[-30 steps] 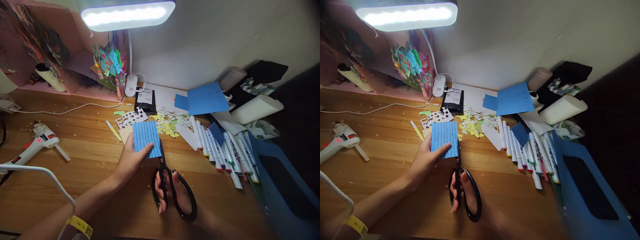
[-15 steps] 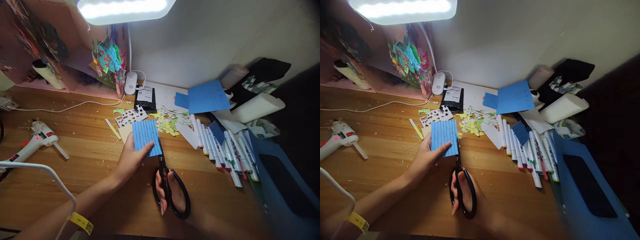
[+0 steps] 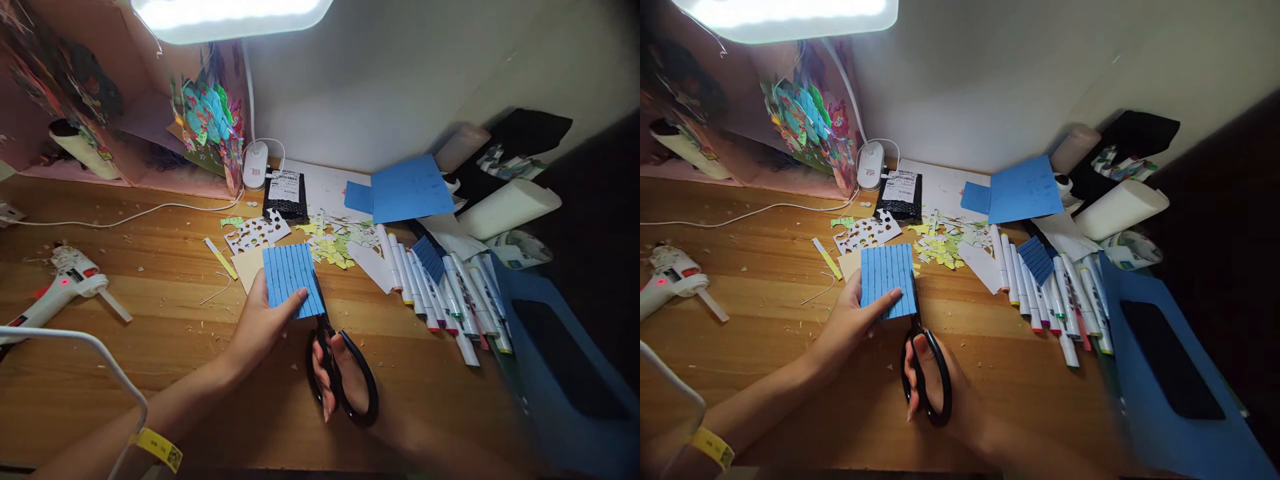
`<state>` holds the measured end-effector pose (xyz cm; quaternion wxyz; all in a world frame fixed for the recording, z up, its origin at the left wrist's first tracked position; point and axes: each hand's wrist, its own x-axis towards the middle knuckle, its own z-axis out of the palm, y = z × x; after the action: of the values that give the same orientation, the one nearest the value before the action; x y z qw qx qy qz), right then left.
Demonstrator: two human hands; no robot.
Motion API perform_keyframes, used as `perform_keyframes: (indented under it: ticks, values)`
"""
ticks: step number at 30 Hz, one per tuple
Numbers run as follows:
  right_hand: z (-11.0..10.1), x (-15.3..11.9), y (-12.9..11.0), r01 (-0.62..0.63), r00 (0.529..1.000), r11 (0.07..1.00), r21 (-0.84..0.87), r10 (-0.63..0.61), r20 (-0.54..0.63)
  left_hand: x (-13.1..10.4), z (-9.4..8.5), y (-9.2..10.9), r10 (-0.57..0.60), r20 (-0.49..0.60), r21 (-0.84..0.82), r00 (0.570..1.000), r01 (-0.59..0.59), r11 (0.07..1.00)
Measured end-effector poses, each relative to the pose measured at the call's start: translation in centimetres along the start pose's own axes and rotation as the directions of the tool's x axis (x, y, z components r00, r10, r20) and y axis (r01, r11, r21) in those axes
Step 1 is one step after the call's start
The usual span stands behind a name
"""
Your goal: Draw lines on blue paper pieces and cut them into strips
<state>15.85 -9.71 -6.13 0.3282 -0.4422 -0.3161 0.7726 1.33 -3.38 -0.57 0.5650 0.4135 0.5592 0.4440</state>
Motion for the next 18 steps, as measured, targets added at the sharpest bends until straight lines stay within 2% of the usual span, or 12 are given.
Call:
perform_keyframes:
  ticks: [4, 8, 18]
  values:
    - [0.3, 0.1, -0.6, 0.037, 0.999, 0.999, 0.006, -0.037, 0.003, -0.1, 0.2, 0.0, -0.041, 0.029, -0.032, 0.999, 0.042, 0.999]
    - [0.5, 0.2, -1.4, 0.013, 1.0, 1.0, 0.014, -0.013, 0.011, -0.3, 0.3, -0.3, -0.046, 0.073, -0.029, 0.996, 0.048, 0.998]
    - [0.2, 0.1, -1.0, 0.016, 1.0, 1.0, -0.012, -0.016, -0.02, -0.4, 0.4, -0.1, -0.077, 0.057, -0.019, 0.995, 0.079, 0.997]
